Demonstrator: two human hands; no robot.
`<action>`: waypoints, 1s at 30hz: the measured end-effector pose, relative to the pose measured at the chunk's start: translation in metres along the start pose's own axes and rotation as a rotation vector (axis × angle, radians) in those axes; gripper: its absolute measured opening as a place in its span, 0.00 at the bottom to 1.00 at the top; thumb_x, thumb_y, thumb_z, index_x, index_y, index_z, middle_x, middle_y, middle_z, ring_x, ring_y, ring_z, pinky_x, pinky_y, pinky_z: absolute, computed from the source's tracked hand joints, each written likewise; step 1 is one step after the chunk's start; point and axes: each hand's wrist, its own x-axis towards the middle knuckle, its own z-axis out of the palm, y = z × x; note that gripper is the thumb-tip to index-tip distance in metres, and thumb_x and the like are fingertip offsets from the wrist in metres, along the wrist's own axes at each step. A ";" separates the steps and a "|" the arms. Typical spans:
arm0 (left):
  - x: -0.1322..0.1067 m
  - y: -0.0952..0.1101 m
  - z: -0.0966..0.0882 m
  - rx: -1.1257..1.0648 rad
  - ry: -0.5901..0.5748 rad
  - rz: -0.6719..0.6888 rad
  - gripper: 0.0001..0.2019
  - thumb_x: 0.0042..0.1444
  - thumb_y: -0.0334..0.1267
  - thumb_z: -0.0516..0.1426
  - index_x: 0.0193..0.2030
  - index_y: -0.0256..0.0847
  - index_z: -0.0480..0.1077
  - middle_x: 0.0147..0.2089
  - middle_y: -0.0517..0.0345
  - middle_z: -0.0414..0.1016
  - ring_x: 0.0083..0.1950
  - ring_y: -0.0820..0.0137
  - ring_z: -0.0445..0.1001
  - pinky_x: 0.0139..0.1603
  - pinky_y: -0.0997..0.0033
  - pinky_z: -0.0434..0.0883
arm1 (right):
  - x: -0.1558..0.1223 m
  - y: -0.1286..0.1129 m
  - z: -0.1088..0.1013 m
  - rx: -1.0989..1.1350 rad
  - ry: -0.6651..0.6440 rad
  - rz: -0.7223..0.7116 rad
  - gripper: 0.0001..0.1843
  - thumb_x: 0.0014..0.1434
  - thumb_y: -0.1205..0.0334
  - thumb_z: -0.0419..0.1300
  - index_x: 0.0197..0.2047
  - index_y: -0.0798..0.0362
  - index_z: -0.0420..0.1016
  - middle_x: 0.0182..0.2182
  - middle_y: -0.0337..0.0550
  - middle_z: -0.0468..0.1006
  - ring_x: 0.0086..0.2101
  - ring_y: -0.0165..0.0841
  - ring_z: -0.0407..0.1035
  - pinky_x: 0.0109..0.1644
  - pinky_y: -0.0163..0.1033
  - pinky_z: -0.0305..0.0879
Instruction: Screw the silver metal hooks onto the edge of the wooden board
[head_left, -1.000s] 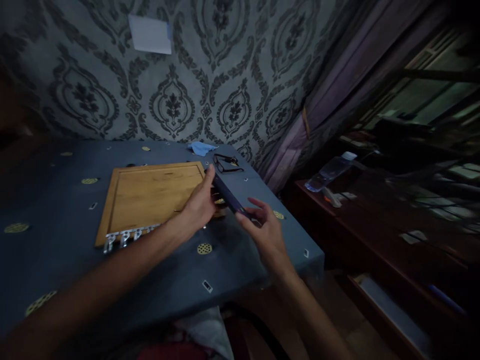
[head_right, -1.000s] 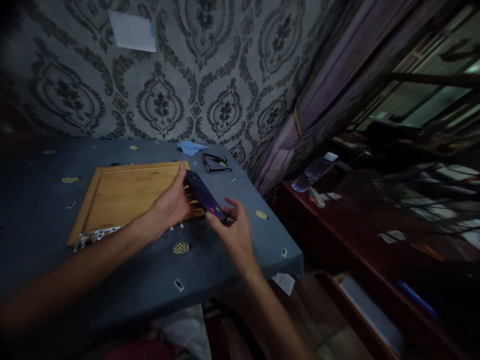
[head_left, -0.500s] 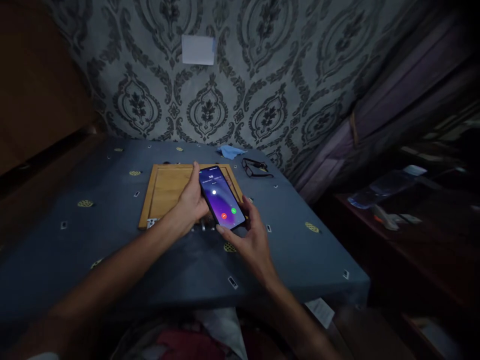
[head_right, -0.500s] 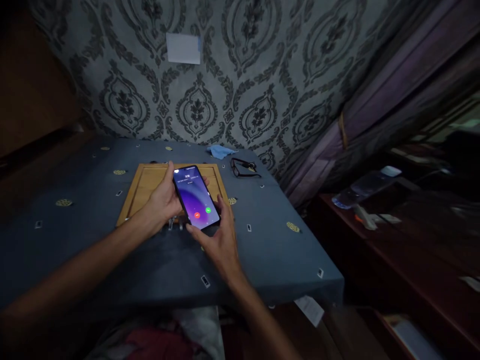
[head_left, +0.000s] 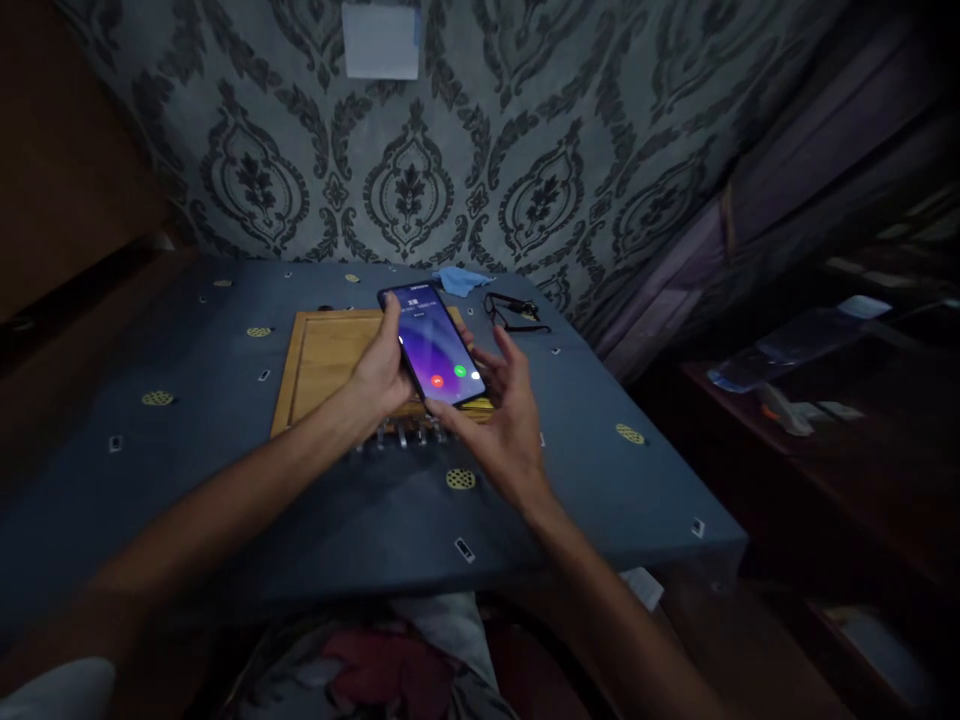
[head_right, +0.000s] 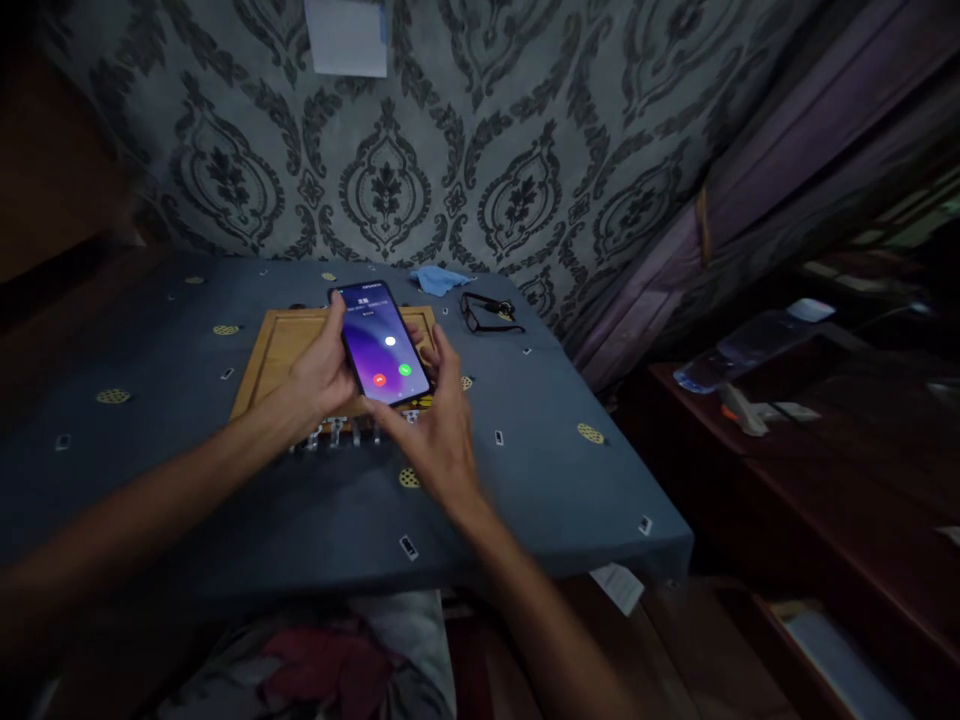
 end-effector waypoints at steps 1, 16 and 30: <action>0.006 0.007 -0.007 0.025 0.025 0.018 0.36 0.68 0.67 0.48 0.56 0.33 0.75 0.45 0.38 0.84 0.52 0.52 0.83 0.58 0.52 0.78 | 0.007 0.004 -0.006 -0.027 -0.024 0.000 0.49 0.58 0.39 0.67 0.75 0.46 0.54 0.64 0.53 0.72 0.61 0.46 0.71 0.65 0.58 0.70; 0.065 0.025 -0.097 0.135 0.350 0.057 0.22 0.66 0.57 0.59 0.45 0.37 0.76 0.35 0.47 0.84 0.35 0.61 0.84 0.46 0.61 0.81 | 0.028 0.093 -0.052 -0.397 -0.438 -0.015 0.13 0.60 0.54 0.60 0.43 0.46 0.83 0.45 0.51 0.83 0.48 0.49 0.75 0.55 0.59 0.72; 0.074 0.068 -0.103 0.769 0.478 0.005 0.04 0.63 0.36 0.63 0.36 0.41 0.75 0.24 0.59 0.73 0.34 0.62 0.82 0.42 0.63 0.80 | 0.018 0.066 -0.069 -0.116 0.020 0.163 0.17 0.55 0.44 0.73 0.39 0.47 0.82 0.29 0.38 0.81 0.26 0.33 0.73 0.30 0.40 0.71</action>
